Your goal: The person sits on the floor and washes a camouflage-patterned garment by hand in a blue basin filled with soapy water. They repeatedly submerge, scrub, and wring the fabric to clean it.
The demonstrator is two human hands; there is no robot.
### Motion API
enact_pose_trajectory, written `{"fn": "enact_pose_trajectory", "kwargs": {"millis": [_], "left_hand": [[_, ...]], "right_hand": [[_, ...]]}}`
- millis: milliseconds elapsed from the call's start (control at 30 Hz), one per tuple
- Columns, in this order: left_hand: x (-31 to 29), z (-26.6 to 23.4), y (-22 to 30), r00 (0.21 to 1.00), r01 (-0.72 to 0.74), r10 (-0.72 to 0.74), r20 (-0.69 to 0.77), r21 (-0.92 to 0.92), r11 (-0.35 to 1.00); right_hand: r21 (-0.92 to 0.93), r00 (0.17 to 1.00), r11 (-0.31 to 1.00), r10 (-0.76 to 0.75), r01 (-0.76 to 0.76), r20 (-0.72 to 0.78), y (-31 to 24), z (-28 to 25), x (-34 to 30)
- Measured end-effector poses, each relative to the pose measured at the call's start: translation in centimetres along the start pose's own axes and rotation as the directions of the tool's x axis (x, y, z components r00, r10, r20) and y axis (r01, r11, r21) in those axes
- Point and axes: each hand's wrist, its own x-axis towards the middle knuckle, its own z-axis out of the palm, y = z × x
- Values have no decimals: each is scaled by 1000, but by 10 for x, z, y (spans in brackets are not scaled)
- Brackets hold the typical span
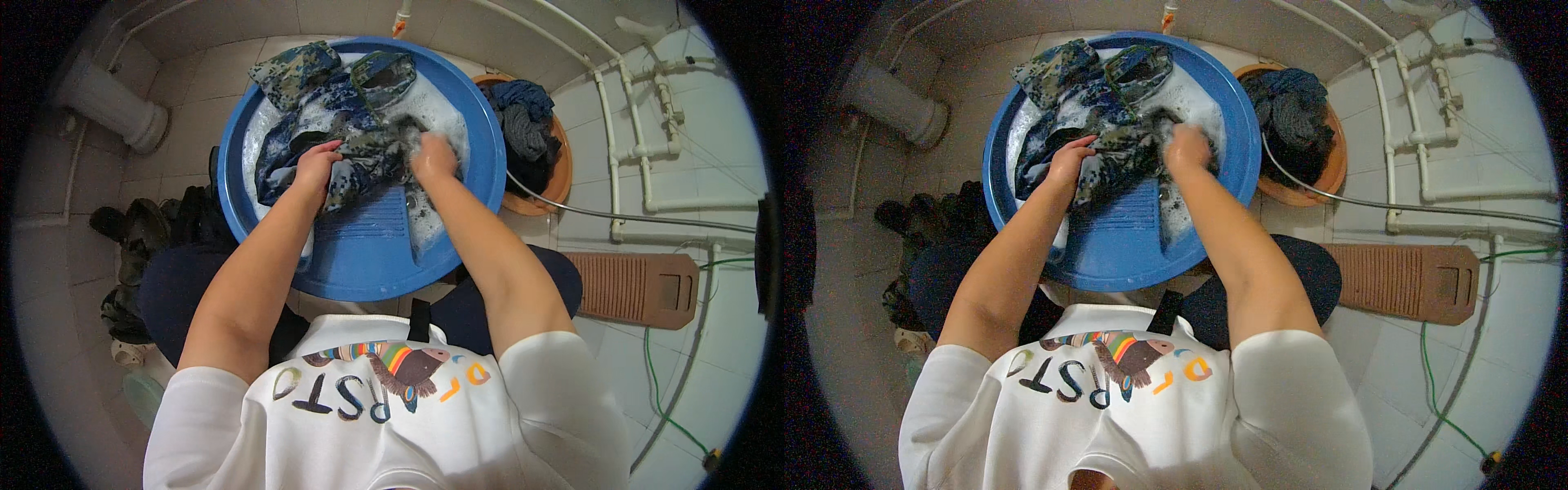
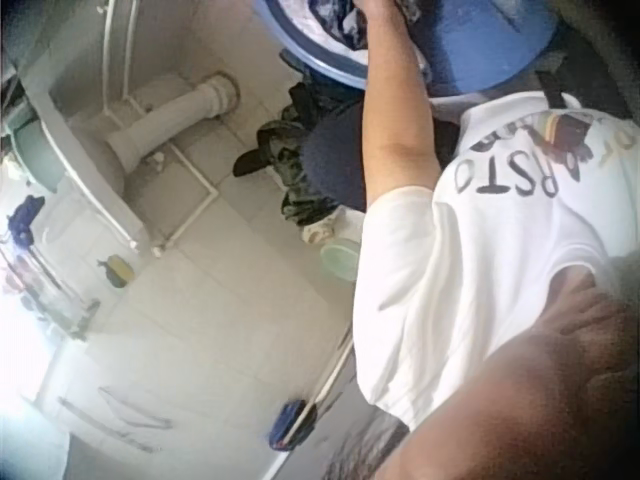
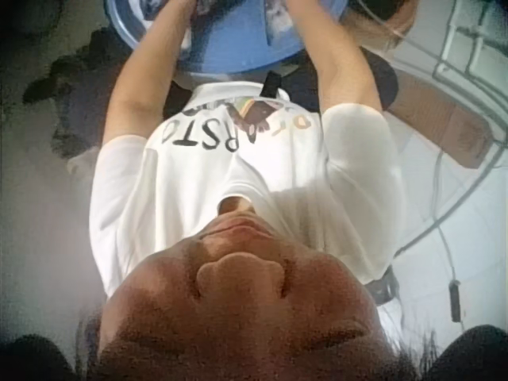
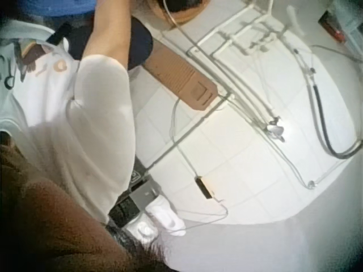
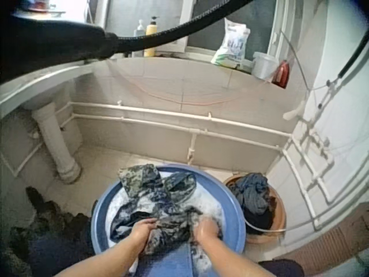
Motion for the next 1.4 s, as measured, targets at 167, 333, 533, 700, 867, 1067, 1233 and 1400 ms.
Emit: {"fn": "enact_pose_trajectory", "kwargs": {"millis": [167, 333, 533, 700, 867, 1067, 1233, 1400], "left_hand": [[4, -2, 6, 967, 228, -76, 245, -683, 694], [-8, -12, 13, 755, 445, 29, 655, -545, 711], [-55, 32, 33, 959, 264, -164, 230, -523, 811], [-15, 11, -31, 958, 58, 135, 254, -630, 775], [-21, 24, -1, 981, 178, -137, 135, -369, 912], [-40, 6, 41, 890, 446, -281, 358, -562, 696], [-30, 3, 30, 966, 259, -231, 118, -460, 849], [-26, 9, 17, 999, 21, -7, 39, -365, 931]], "right_hand": [[371, 771, 676, -563, 637, -297, -89, -36, -54], [317, 575, 481, -710, 817, -407, -118, -48, -88], [681, 975, 706, -69, 196, -209, -92, -20, -38], [580, 872, 652, -388, 488, -298, -131, -41, -86], [609, 961, 750, -134, 256, -240, -95, -12, -33], [739, 941, 595, 101, -317, 323, 2, -26, 27], [-8, 713, 987, 120, -158, 691, 36, 18, 38], [6, 949, 1000, 19, -22, 314, 30, 18, 28]]}}
